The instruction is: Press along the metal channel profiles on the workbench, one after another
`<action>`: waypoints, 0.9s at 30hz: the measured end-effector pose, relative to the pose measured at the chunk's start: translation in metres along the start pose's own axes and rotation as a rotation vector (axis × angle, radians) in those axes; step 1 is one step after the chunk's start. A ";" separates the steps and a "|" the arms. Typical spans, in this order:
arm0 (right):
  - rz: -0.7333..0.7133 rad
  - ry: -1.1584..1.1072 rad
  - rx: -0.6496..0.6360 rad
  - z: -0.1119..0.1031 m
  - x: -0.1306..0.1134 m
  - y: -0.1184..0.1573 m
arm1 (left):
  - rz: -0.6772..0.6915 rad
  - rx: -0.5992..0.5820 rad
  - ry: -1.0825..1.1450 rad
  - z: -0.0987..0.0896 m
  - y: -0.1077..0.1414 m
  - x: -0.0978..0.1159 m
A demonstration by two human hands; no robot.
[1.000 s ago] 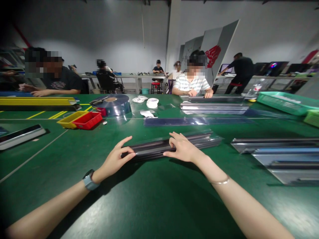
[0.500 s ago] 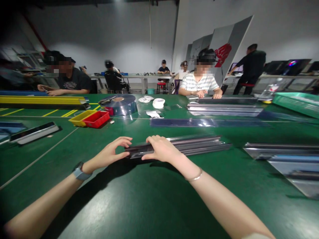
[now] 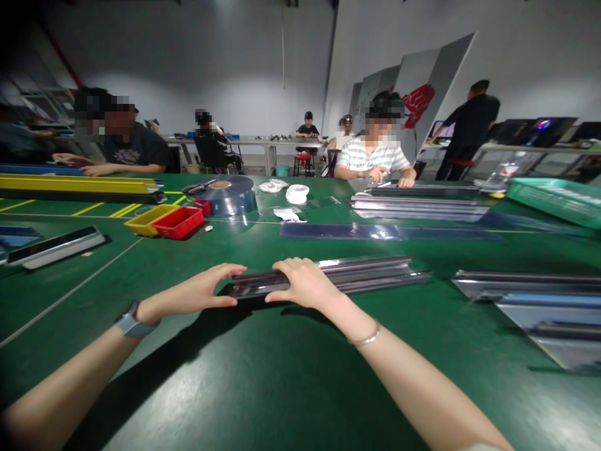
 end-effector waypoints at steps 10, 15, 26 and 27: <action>0.007 0.049 -0.006 0.005 0.009 0.000 | -0.016 0.053 0.029 0.004 -0.004 -0.007; 0.045 0.095 0.042 0.005 0.024 0.004 | -0.010 0.267 -0.025 0.002 -0.009 -0.008; 0.115 0.134 0.027 0.009 0.033 0.003 | 0.024 0.502 -0.127 0.003 -0.001 0.004; 0.119 0.132 0.025 0.009 0.034 0.002 | 0.025 0.505 -0.135 0.004 -0.001 0.003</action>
Point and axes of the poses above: each hand's wrist, its own y-axis away from the middle knuckle, its own z-axis out of the palm, x = y × z, the point moved 10 cm from there along -y, towards the middle knuckle, and after that the axes turned 12 degrees about -z, right-handed, at the moved point
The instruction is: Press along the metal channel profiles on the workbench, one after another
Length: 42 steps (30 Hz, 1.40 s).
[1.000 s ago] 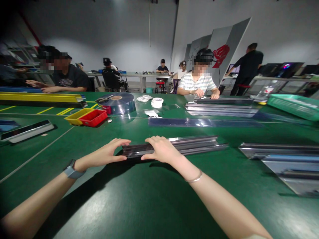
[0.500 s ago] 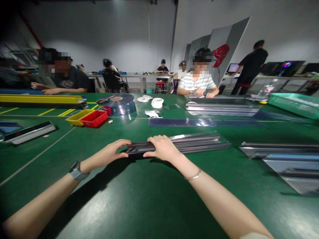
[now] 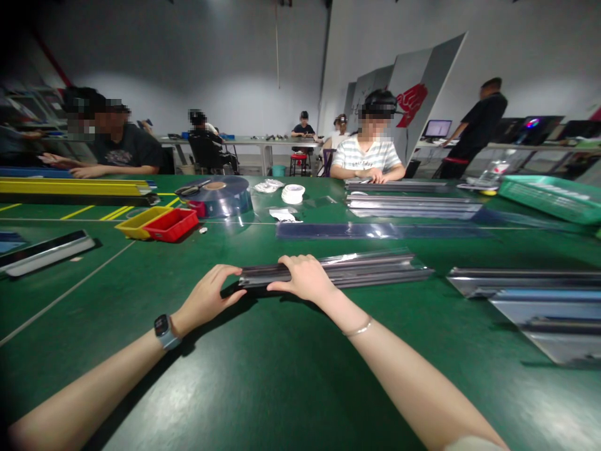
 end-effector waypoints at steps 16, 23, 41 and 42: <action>0.020 0.063 -0.051 0.005 0.003 0.001 | -0.086 -0.009 0.101 0.001 0.002 -0.013; 0.029 0.065 -0.062 0.008 0.007 0.002 | -0.042 -0.048 0.040 0.007 0.003 -0.009; -0.147 0.066 0.171 -0.016 -0.016 0.004 | -0.006 -0.196 -0.048 0.026 0.005 -0.003; -0.157 0.085 0.196 -0.018 -0.020 0.005 | -0.007 -0.194 -0.046 0.026 0.005 -0.003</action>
Point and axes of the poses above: each hand's wrist, its own y-axis away from the middle knuckle, its own z-axis out of the palm, x = y × z, the point moved 10 cm from there along -y, towards the middle knuckle, and after that the axes turned 12 degrees about -z, right-handed, at the moved point
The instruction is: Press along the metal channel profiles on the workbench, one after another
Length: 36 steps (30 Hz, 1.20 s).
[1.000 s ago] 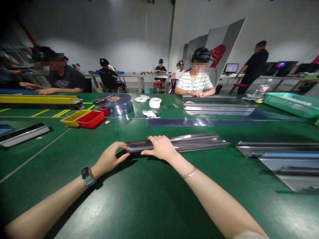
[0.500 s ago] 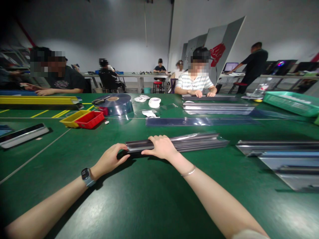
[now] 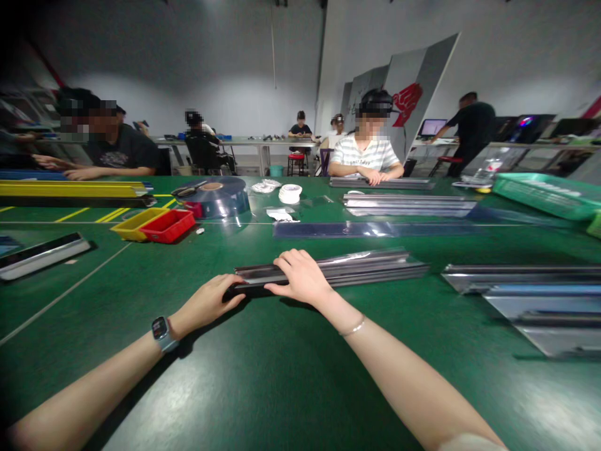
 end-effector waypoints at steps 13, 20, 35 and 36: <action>0.188 0.124 -0.013 0.015 0.021 0.024 | -0.013 -0.053 -0.004 0.005 -0.002 -0.002; 0.258 0.164 -0.051 0.024 0.023 0.025 | -0.006 -0.049 -0.003 0.005 -0.001 -0.001; 0.090 0.057 -0.031 0.026 -0.017 0.010 | 0.020 -0.014 0.014 0.002 0.001 0.002; 0.087 0.054 -0.037 0.028 -0.018 0.010 | 0.018 -0.016 0.024 0.002 0.000 0.002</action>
Point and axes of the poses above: each hand's wrist, its own y-axis away from the middle knuckle, its own z-axis out of the palm, x = y × z, the point moved 10 cm from there along -y, towards the middle knuckle, and after that the axes turned 12 degrees about -z, right-handed, at the moved point
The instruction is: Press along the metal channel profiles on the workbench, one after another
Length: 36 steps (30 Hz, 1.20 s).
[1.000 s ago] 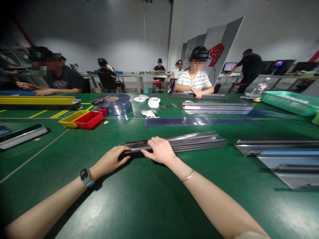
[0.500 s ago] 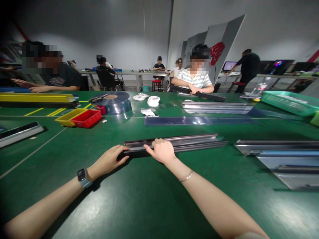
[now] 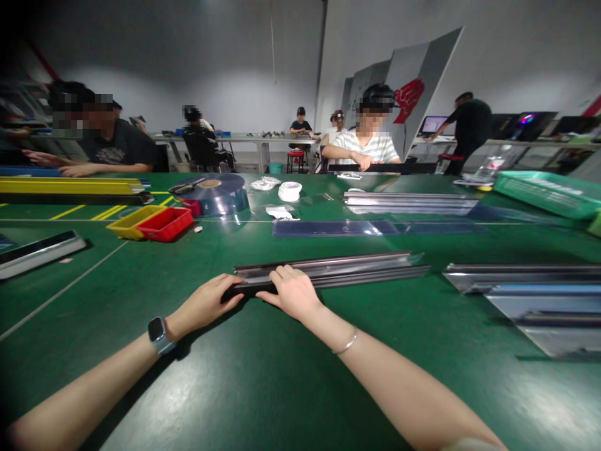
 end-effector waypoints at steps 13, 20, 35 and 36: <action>0.007 -0.020 -0.028 0.003 0.002 0.001 | -0.001 -0.037 0.069 -0.002 -0.002 0.000; 0.023 -0.061 -0.031 0.006 0.004 0.001 | 0.013 -0.041 0.090 -0.002 -0.003 0.001; 0.061 -0.140 -0.021 0.009 0.007 0.002 | 0.039 -0.022 0.044 -0.001 -0.005 0.000; 0.063 -0.140 -0.024 0.009 0.007 0.002 | 0.034 -0.026 0.038 0.000 -0.005 -0.001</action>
Point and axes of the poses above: each hand's wrist, its own y-axis away from the middle knuckle, its own z-axis out of the palm, x = y × z, the point moved 10 cm from there along -y, towards the middle knuckle, and after that the axes turned 12 degrees about -z, right-handed, at the moved point
